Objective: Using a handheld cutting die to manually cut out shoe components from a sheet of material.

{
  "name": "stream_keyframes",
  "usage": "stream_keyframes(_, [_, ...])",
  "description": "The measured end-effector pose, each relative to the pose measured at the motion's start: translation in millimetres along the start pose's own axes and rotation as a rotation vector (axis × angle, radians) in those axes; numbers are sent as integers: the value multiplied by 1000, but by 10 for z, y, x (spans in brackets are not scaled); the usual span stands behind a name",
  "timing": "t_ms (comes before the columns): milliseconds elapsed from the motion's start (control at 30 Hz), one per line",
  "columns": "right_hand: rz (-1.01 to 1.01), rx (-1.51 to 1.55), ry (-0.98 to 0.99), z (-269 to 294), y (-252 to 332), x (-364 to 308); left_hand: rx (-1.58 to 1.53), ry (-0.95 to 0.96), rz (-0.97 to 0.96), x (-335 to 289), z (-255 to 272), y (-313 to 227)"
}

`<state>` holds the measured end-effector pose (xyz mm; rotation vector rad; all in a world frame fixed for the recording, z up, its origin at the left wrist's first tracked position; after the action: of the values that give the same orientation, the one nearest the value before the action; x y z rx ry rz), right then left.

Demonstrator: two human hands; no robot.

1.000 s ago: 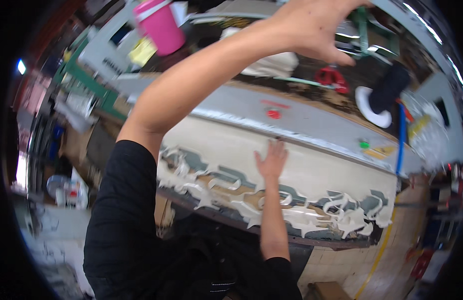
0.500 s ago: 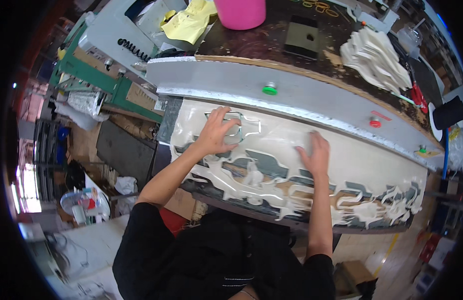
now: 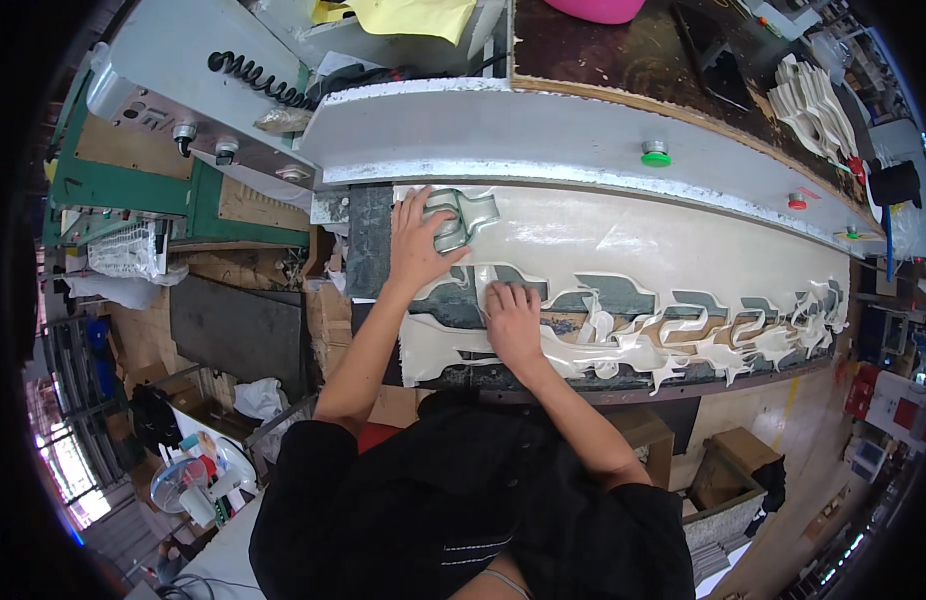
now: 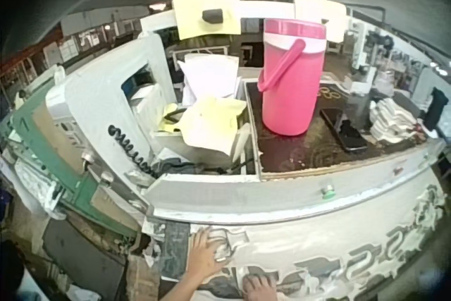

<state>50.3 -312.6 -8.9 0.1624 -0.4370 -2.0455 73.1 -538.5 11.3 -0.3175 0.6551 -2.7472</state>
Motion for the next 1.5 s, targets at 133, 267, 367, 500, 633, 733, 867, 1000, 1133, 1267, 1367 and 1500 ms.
stream_keyframes(133, [-175, 168, 129, 39, 0, 14, -22, -197, 153, -273, -61, 12])
stream_keyframes(267, [-92, 559, 351, 331, 30, -28, -151, -238, 154, -406, -112, 145])
stream_keyframes(367, [79, 433, 441, 256, -4, -75, -135, -283, 107, -416, -129, 192])
stream_keyframes(500, [165, 614, 741, 339, 95, -61, -145, -286, 107, -460, -153, 221])
stream_keyframes(633, [-102, 598, 286, 433, 80, 175, -322, -402, 198, -517, -168, 102])
stream_keyframes(733, [99, 131, -13, 385, 106, 178, -239, -438, 240, -600, -229, 226])
stream_keyframes(867, [164, 541, 397, 210, 135, -79, -158, -324, 151, -584, -284, 279])
stream_keyframes(1000, [89, 489, 93, 237, -183, 85, -187, -291, 62, -524, -246, 213])
stream_keyframes(1133, [-157, 265, -296, 330, -458, 623, -261, -226, 95, -566, -240, 130])
stream_keyframes(1267, [-73, 148, -201, 104, -715, 706, -485, -224, 327, -751, -250, 102])
stream_keyframes(1367, [-70, 242, -194, -4, -805, 705, -276, -344, 180, -901, -359, 203])
stream_keyframes(1500, [-92, 334, -247, -103, -797, 687, -300, -364, 223, -898, -350, 295])
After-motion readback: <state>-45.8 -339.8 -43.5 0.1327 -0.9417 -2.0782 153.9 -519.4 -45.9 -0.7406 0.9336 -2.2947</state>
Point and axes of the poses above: each hand's wrist, its own x-axis towards the middle knuckle, its own z-axis out of the back of the hand, y = z × x, the point moved 4 cm from there along x, towards the middle knuckle, and after that the axes turned 7 degrees about y, right-handed, at the moved point
